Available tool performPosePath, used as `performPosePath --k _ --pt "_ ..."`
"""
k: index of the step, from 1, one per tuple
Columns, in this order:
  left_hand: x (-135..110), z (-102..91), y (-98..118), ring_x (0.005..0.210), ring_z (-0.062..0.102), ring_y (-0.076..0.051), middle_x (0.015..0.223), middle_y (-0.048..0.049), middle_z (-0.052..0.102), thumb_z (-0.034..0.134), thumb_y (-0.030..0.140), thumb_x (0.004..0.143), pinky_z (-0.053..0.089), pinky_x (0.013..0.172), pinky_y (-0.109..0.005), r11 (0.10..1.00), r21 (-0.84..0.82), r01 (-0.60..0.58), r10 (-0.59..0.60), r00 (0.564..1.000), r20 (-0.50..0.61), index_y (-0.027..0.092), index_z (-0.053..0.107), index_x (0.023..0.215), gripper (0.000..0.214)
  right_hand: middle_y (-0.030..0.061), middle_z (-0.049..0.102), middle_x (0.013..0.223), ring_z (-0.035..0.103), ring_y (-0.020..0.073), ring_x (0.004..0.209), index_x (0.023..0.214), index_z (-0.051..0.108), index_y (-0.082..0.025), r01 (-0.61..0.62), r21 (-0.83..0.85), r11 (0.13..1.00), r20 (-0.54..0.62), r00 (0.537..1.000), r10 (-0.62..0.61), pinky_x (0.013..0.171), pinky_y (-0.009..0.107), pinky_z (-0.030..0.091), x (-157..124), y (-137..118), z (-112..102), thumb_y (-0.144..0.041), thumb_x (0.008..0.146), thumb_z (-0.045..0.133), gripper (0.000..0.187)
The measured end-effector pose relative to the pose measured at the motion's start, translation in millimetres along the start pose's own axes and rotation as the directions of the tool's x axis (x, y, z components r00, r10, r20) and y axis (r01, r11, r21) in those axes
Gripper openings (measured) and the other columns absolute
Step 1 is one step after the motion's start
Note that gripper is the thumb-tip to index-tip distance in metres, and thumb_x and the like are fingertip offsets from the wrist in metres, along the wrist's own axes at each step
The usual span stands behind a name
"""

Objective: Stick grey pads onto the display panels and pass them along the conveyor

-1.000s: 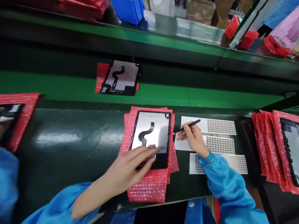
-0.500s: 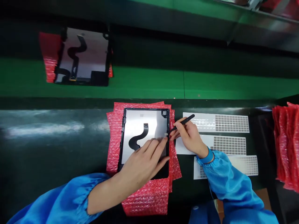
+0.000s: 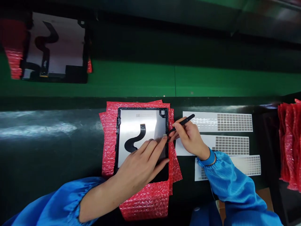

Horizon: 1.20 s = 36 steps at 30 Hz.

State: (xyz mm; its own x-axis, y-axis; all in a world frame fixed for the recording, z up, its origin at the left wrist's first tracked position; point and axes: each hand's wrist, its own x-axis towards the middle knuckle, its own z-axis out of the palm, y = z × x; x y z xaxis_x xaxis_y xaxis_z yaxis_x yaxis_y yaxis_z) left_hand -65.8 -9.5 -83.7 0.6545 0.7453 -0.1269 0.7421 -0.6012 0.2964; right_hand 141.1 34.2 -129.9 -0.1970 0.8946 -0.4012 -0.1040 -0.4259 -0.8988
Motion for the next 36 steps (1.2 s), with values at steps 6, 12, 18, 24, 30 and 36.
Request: performPosePath --k 6,12,18,24,30,36 --pt "3.0 -2.7 -2.0 0.100 0.066 -0.029 0.115 -0.0174 0.068 0.051 0.035 0.107 0.062 0.072 -0.039 0.999 -0.032 0.015 -0.013 0.998 0.067 0.001 0.048 0.155 0.059 0.0010 0.079 0.074 0.079 0.0154 0.060 0.098 0.059 -0.021 -0.020 -0.024 1.000 0.000 1.000 0.020 0.061 0.025 0.067 -1.3 -0.9 0.1 -0.054 0.102 0.066 0.034" --pt "5.8 -2.2 -6.9 0.100 0.068 -0.029 0.115 -0.0177 0.068 0.052 0.035 0.106 0.063 0.073 -0.039 0.998 -0.059 -0.001 0.003 0.999 0.039 -0.001 0.046 0.152 0.059 -0.0016 0.078 0.071 0.078 0.0170 0.055 0.100 0.058 -0.024 -0.049 0.036 0.998 -0.059 0.997 0.051 0.057 0.028 0.067 6.0 0.4 0.0 -0.063 0.097 0.069 0.040" --pt "6.1 4.9 -21.1 0.107 0.070 -0.029 0.124 -0.0179 0.068 0.051 0.042 0.107 0.063 0.073 -0.038 0.979 -0.201 0.027 -0.011 0.997 0.082 0.007 0.040 0.156 0.061 -0.0007 0.079 0.072 0.077 0.0179 0.054 0.099 0.063 -0.024 0.073 -0.053 0.996 -0.249 0.965 -0.084 0.049 0.027 0.063 -7.8 -33.1 -20.9 -0.064 0.098 0.068 0.040" --pt "15.6 -4.8 -23.3 0.093 0.072 -0.029 0.122 -0.0180 0.068 0.056 0.049 0.104 0.062 0.072 -0.041 0.990 -0.111 0.082 -0.066 0.987 0.147 0.006 0.047 0.154 0.066 0.0008 0.077 0.068 0.078 0.0195 0.057 0.099 0.068 -0.021 0.079 -0.219 0.973 -0.349 0.924 -0.154 0.052 0.029 0.064 -89.1 -49.2 -63.1 -0.051 0.102 0.069 0.030" --pt "0.6 -2.5 40.4 0.135 0.058 -0.036 0.145 -0.0241 0.063 0.049 0.048 0.107 0.051 0.108 -0.049 0.970 -0.122 -0.209 0.207 0.978 -0.022 0.003 0.056 0.147 0.060 0.0029 0.078 0.075 0.080 0.0200 0.065 0.105 0.069 -0.021 -0.083 -0.334 0.939 -0.261 0.965 -0.008 0.062 0.030 0.067 -157.0 -8.7 -79.8 -0.046 0.107 0.063 0.025" --pt "-28.3 24.5 95.5 0.153 0.045 -0.036 0.166 -0.0209 0.047 0.052 0.073 0.098 0.034 0.123 -0.047 0.892 -0.190 -0.409 0.433 0.895 0.106 0.008 0.056 0.153 0.086 0.0089 0.080 0.095 0.080 0.0182 0.071 0.104 0.070 -0.020 -0.132 -0.412 0.901 -0.189 0.980 0.057 0.069 0.030 0.067 -184.9 15.2 -63.3 -0.043 0.110 0.058 0.027"
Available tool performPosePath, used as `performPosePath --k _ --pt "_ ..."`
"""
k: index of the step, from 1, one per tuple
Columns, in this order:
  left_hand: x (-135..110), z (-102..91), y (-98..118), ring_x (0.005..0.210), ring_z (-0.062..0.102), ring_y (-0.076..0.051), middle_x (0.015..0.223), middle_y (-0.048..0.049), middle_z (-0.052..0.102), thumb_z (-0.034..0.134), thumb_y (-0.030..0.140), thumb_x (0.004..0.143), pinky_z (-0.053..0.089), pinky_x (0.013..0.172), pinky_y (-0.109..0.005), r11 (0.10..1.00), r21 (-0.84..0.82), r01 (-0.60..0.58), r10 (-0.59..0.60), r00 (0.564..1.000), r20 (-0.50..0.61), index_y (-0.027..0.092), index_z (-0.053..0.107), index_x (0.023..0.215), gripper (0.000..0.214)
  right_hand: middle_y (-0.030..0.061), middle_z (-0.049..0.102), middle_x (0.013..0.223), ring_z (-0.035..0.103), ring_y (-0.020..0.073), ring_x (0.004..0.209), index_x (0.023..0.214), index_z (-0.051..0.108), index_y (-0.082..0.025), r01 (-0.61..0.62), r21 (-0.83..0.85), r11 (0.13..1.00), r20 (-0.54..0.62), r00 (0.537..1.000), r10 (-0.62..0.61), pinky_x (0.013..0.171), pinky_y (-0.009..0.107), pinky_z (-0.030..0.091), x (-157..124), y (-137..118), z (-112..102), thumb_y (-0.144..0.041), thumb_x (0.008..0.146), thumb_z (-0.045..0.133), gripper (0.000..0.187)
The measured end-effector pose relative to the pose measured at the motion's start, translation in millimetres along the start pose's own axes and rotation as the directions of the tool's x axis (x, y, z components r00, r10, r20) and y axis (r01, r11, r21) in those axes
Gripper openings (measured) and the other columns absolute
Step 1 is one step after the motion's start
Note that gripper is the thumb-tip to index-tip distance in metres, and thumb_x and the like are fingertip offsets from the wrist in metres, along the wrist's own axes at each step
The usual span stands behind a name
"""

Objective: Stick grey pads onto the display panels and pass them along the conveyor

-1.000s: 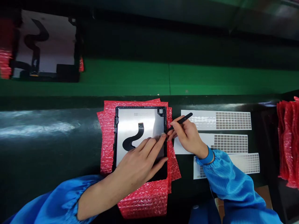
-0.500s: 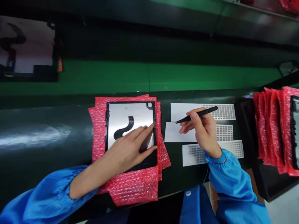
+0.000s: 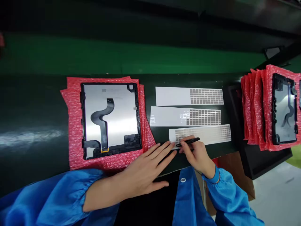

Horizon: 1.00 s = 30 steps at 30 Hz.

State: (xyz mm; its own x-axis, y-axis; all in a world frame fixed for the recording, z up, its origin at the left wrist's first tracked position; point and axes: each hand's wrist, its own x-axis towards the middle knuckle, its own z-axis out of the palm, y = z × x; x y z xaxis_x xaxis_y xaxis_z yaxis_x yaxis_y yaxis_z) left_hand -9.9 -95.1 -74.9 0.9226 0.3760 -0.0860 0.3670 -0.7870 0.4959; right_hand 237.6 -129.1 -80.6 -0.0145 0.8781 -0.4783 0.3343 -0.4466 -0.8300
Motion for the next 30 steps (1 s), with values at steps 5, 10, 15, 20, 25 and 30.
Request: performPosePath --k 5,10,15,20,25,30 --pt "-0.9 8.3 2.1 0.154 0.043 -0.037 0.166 -0.0223 0.046 0.048 0.076 0.098 0.029 0.124 -0.048 0.999 0.021 0.042 -0.041 0.999 -0.006 0.004 0.060 0.149 0.089 0.0097 0.080 0.099 0.081 0.0193 0.077 0.109 0.068 -0.020 0.009 -0.060 0.998 0.005 1.000 -0.009 0.073 0.031 0.065 -5.6 8.7 3.5 -0.043 0.111 0.055 0.027" --pt "0.3 10.7 4.4 0.155 0.041 -0.037 0.167 -0.0223 0.044 0.047 0.078 0.097 0.027 0.126 -0.048 0.998 0.013 0.057 -0.057 0.998 -0.017 0.003 0.059 0.149 0.091 0.0058 0.078 0.087 0.080 0.0202 0.076 0.104 0.069 -0.021 0.000 -0.073 0.997 0.006 1.000 0.000 0.072 0.031 0.065 -2.6 8.6 2.0 -0.046 0.111 0.055 0.030" --pt "1.1 9.7 5.0 0.154 0.042 -0.039 0.166 -0.0244 0.044 0.051 0.076 0.097 0.031 0.124 -0.050 0.998 -0.008 0.054 -0.054 0.999 -0.005 0.002 0.058 0.149 0.091 0.0051 0.078 0.083 0.080 0.0217 0.075 0.106 0.068 -0.021 -0.013 -0.046 0.999 0.017 1.000 0.013 0.070 0.033 0.065 0.0 9.1 1.0 -0.049 0.110 0.056 0.032" --pt "3.1 2.6 3.6 0.156 0.040 -0.039 0.167 -0.0250 0.043 0.050 0.074 0.098 0.032 0.125 -0.052 0.998 -0.032 0.050 -0.048 0.997 0.065 0.002 0.054 0.152 0.091 0.0038 0.077 0.079 0.080 0.0204 0.073 0.107 0.067 -0.020 -0.034 0.010 0.999 0.028 0.999 0.033 0.070 0.032 0.065 2.4 8.3 0.1 -0.046 0.110 0.058 0.028" --pt "6.4 1.3 -0.8 0.157 0.038 -0.040 0.168 -0.0253 0.040 0.056 0.074 0.096 0.034 0.125 -0.053 0.996 -0.084 0.043 -0.034 0.994 0.105 0.002 0.054 0.153 0.092 0.0035 0.077 0.075 0.078 0.0188 0.062 0.100 0.064 -0.019 -0.115 0.193 0.974 0.001 0.993 0.117 0.062 0.030 0.064 7.2 7.9 0.5 -0.052 0.105 0.064 0.034" --pt "0.5 -19.2 -14.3 0.155 0.042 -0.037 0.166 -0.0235 0.045 0.060 0.072 0.095 0.040 0.122 -0.047 0.984 -0.176 -0.010 0.014 1.000 0.023 0.004 0.052 0.153 0.089 0.0037 0.079 0.072 0.078 0.0200 0.059 0.099 0.064 -0.020 -0.163 0.300 0.940 -0.029 0.983 0.180 0.060 0.030 0.065 9.3 2.6 -3.3 -0.055 0.102 0.068 0.036"
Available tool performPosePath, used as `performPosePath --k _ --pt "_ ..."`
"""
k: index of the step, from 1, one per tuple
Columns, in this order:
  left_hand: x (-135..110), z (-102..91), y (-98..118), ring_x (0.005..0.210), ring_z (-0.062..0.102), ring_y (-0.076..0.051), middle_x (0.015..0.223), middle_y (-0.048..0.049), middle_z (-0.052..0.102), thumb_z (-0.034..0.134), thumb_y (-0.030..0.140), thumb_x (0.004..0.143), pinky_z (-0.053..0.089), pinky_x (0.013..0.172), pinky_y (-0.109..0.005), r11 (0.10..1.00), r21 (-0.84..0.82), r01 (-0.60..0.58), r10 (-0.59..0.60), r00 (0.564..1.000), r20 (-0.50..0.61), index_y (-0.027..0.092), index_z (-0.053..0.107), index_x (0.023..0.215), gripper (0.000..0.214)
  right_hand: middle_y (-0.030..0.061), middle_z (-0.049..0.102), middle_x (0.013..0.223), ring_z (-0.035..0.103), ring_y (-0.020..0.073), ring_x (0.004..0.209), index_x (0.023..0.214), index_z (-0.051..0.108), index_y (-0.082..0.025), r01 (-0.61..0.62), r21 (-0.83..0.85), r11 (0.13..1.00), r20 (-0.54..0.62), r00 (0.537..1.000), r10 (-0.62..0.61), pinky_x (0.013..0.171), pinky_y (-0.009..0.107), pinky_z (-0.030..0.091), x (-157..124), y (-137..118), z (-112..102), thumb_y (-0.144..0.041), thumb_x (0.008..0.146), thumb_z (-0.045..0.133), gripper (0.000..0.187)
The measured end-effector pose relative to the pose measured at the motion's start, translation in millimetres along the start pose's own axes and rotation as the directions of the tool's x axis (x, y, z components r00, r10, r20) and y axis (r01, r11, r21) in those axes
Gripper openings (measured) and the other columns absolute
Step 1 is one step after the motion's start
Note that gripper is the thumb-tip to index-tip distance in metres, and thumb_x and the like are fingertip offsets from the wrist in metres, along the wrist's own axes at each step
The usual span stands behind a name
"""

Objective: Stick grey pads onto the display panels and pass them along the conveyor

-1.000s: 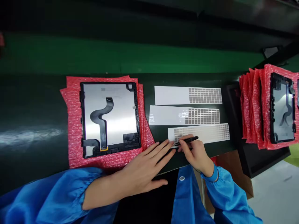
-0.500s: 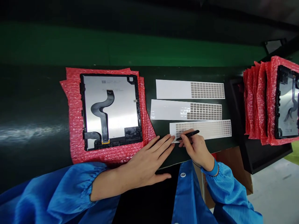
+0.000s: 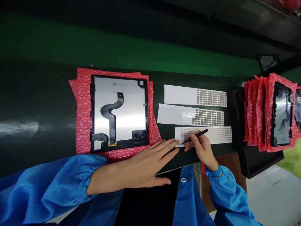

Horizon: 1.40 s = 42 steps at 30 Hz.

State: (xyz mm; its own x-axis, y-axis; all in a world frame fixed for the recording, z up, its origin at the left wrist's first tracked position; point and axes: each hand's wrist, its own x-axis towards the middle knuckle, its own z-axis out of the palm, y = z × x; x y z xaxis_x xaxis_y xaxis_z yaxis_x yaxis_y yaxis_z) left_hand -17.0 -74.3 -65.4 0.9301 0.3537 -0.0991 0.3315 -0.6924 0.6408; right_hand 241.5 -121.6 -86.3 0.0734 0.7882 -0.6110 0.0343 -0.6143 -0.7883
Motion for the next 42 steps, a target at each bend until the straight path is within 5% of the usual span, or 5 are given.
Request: performPosePath --k 5,9,14,22,42 --pt "-25.2 -40.0 -18.1 0.101 0.075 -0.028 0.105 -0.0129 0.077 0.054 0.048 0.106 0.054 0.102 -0.042 0.998 0.054 0.031 -0.026 0.995 -0.096 0.014 0.073 0.107 0.040 0.0036 0.078 0.067 0.077 0.0211 0.053 0.093 0.065 -0.020 0.072 -0.005 0.997 -0.045 0.996 -0.072 0.056 0.031 0.065 13.8 -29.2 9.4 -0.053 0.101 0.070 0.035" --pt "-49.8 -50.6 -51.9 0.063 0.071 -0.022 0.075 -0.0053 0.075 0.050 0.023 0.105 0.049 0.108 -0.048 0.950 0.189 0.250 -0.239 0.968 -0.080 0.007 0.064 0.139 0.040 0.0051 0.080 0.069 0.078 0.0231 0.054 0.094 0.067 -0.020 0.165 -0.004 0.986 -0.004 0.986 -0.165 0.054 0.035 0.066 44.2 -67.2 45.3 -0.051 0.101 0.070 0.032" --pt "-64.6 -36.0 -85.6 0.068 0.076 -0.028 0.065 -0.0068 0.075 0.064 0.038 0.100 0.042 0.117 -0.057 0.860 0.307 0.408 -0.405 0.911 -0.075 -0.001 0.042 0.160 0.075 0.0037 0.080 0.068 0.078 0.0218 0.053 0.095 0.066 -0.022 0.273 -0.029 0.961 0.088 0.959 -0.270 0.056 0.034 0.068 86.4 -108.5 122.0 -0.053 0.101 0.069 0.032" --pt "-72.0 0.0 -73.5 0.079 0.078 -0.031 0.087 -0.0045 0.080 0.054 0.046 0.101 0.050 0.114 -0.064 0.862 0.062 0.502 -0.483 0.854 -0.193 0.023 0.055 0.155 0.059 0.0037 0.081 0.078 0.081 0.0203 0.062 0.101 0.065 -0.023 0.222 -0.045 0.974 0.236 0.950 -0.205 0.061 0.033 0.070 133.7 -103.4 214.7 -0.061 0.101 0.065 0.037" --pt "-83.9 -20.1 -86.6 0.096 0.079 -0.032 0.095 -0.0013 0.077 0.049 0.048 0.098 0.054 0.111 -0.065 0.806 -0.196 0.559 -0.591 0.785 -0.188 0.031 0.057 0.151 0.057 0.0044 0.082 0.079 0.083 0.0207 0.068 0.106 0.070 -0.023 0.186 -0.151 0.971 0.258 0.956 -0.143 0.059 0.029 0.070 142.7 -93.1 221.7 -0.050 0.105 0.064 0.028"
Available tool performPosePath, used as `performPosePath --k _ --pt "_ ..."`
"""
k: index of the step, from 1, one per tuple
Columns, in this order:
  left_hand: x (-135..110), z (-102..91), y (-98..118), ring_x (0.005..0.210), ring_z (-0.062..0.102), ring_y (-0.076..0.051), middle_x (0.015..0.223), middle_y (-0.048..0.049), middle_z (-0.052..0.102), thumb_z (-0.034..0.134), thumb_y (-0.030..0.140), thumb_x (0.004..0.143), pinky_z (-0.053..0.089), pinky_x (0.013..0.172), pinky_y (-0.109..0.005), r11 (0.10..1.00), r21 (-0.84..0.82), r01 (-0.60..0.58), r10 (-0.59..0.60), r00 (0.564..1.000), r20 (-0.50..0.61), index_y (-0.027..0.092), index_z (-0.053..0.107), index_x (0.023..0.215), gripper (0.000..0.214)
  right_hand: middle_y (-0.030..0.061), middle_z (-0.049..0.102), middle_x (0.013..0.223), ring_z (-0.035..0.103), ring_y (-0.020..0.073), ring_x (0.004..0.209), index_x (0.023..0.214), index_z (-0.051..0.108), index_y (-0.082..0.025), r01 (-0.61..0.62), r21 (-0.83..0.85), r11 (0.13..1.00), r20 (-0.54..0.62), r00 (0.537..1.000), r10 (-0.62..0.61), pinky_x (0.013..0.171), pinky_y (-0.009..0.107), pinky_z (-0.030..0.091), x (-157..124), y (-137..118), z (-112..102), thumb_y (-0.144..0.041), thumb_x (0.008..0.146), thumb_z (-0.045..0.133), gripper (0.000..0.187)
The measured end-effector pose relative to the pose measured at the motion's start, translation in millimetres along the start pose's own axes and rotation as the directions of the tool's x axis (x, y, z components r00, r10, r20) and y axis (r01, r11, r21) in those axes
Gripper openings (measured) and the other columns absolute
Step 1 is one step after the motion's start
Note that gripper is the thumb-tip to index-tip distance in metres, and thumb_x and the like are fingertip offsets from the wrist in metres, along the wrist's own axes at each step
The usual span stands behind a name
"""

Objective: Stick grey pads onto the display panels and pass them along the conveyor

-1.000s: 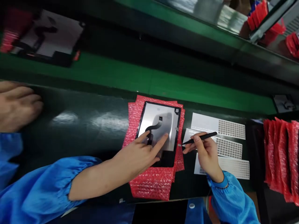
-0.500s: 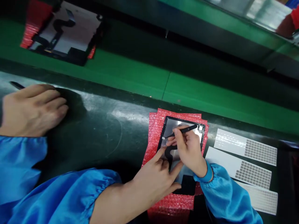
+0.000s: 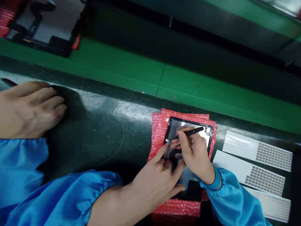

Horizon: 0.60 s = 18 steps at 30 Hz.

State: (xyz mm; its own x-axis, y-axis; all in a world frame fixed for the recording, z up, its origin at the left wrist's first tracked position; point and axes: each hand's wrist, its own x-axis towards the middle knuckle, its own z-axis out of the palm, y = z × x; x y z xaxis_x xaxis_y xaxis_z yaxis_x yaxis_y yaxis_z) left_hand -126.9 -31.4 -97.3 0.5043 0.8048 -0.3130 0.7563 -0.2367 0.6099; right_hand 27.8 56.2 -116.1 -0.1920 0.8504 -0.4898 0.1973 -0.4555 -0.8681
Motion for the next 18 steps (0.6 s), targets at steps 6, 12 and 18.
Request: performPosePath --k 6,12,18 --pt "3.2 -5.8 -3.9 0.086 0.079 -0.029 0.087 0.0014 0.077 0.051 0.049 0.097 0.054 0.112 -0.062 1.000 0.012 -0.012 0.012 1.000 0.006 0.032 0.063 0.145 0.051 0.0035 0.082 0.081 0.082 0.0193 0.066 0.107 0.070 -0.023 0.001 -0.008 1.000 -0.009 1.000 -0.001 0.060 0.028 0.070 0.0 -0.7 0.7 -0.049 0.105 0.065 0.026" --pt "7.4 -12.0 -9.6 0.088 0.080 -0.028 0.083 0.0033 0.075 0.046 0.049 0.101 0.048 0.116 -0.063 0.996 0.077 -0.052 0.046 0.996 0.078 0.032 0.065 0.139 0.046 0.0038 0.082 0.081 0.082 0.0182 0.067 0.106 0.070 -0.022 -0.001 -0.028 1.000 0.011 1.000 0.001 0.062 0.027 0.070 0.8 -1.7 1.3 -0.049 0.106 0.063 0.028" --pt "19.7 -25.3 -6.3 0.062 0.074 -0.025 0.067 0.0012 0.074 0.067 0.070 0.087 0.042 0.119 -0.062 0.948 0.253 -0.191 0.155 0.976 0.156 0.019 0.069 0.126 0.065 0.0047 0.081 0.081 0.081 0.0178 0.065 0.105 0.068 -0.019 -0.002 -0.053 0.999 -0.007 1.000 0.001 0.062 0.026 0.069 -0.2 -4.1 2.5 -0.052 0.105 0.062 0.033"
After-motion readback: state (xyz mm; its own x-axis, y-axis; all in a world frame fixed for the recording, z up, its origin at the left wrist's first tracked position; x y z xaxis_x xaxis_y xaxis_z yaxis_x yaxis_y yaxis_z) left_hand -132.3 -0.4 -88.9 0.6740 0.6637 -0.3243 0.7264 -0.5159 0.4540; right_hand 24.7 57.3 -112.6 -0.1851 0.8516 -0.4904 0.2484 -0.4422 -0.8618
